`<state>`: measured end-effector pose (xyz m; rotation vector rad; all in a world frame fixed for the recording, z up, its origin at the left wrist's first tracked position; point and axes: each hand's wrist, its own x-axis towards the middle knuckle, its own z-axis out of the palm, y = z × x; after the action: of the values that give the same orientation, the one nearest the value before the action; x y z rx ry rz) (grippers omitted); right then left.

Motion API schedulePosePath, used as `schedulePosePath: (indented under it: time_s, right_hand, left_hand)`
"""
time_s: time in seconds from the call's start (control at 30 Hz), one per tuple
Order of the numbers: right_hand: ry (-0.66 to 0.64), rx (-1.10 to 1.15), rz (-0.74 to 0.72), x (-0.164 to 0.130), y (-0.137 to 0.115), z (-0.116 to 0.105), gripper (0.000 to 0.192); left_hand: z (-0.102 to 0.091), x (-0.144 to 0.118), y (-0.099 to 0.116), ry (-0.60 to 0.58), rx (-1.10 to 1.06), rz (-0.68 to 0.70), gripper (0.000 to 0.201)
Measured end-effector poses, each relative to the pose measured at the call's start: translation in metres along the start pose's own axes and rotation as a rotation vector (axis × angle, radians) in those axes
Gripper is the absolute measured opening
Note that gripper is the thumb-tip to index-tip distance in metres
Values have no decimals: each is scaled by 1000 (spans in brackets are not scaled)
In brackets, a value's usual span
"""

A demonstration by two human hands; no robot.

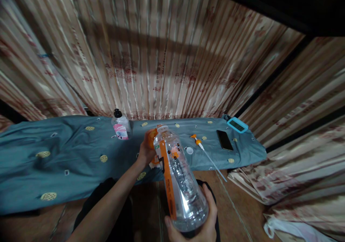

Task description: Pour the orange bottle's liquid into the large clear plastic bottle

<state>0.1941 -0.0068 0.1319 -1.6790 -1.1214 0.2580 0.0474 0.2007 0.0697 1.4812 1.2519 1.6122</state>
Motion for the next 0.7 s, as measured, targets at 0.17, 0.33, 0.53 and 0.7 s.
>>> schedulePosePath:
  time_s: [0.17, 0.33, 0.53, 0.7]
  right_hand:
    - [-1, 43, 20, -1, 0, 1, 105]
    - [3, 63, 34, -2, -2, 2, 109]
    - [14, 32, 36, -2, -2, 2, 110]
    - [29, 33, 41, -2, -4, 3, 110]
  left_hand:
    - [-1, 0, 1, -19, -16, -4, 61]
    - [-3, 1, 8, -18, -1, -21, 60]
    - [-3, 0, 10, -16, 3, -30, 60]
    - [-2, 0, 8, -16, -27, 0, 60]
